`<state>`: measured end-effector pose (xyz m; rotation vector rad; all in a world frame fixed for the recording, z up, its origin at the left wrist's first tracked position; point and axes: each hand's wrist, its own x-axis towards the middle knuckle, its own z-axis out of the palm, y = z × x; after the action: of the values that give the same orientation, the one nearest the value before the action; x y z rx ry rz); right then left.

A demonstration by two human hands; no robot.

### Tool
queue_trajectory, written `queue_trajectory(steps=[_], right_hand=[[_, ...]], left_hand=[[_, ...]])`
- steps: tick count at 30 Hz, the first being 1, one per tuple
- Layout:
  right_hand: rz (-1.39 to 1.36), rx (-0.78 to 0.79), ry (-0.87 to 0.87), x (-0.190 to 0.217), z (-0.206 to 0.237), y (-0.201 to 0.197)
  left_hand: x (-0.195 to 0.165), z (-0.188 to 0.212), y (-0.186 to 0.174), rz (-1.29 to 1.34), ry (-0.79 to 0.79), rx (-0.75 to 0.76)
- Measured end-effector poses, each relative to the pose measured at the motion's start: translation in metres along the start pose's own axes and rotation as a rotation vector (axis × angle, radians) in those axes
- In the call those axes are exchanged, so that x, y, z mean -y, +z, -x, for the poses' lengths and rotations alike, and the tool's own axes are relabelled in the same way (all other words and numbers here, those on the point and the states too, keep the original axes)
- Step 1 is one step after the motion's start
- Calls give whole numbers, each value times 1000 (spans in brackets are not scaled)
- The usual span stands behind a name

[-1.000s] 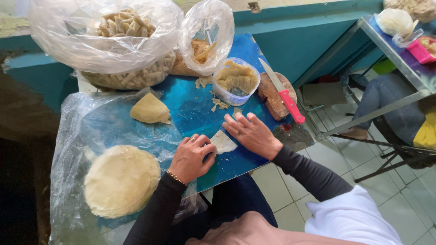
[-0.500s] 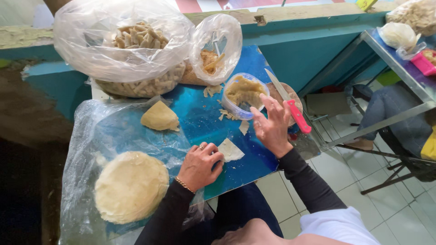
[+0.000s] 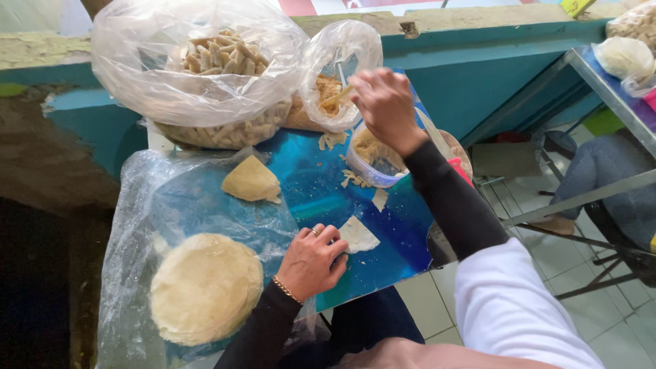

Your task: The person sits at a small table and fills small square dough wrappers with a brown filling, scooping the filling with a spoon from a plastic container onto each wrapper. They then fold and pinch each wrapper closed and set the finished pastry aside, repeating the process.

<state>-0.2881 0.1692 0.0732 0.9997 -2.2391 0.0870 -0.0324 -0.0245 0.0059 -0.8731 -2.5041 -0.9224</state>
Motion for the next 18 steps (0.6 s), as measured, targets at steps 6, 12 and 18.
queue_trajectory(steps=[6, 12, 18], right_hand=[[-25, 403, 105, -19, -44, 85], [-253, 192, 360, -38, -20, 87], [-503, 91, 625, -40, -3, 38]], left_hand=[[-2, -2, -2, 29, -12, -13], [-4, 0, 1, 25, -12, -8], [-8, 0, 0, 2, -43, -126]])
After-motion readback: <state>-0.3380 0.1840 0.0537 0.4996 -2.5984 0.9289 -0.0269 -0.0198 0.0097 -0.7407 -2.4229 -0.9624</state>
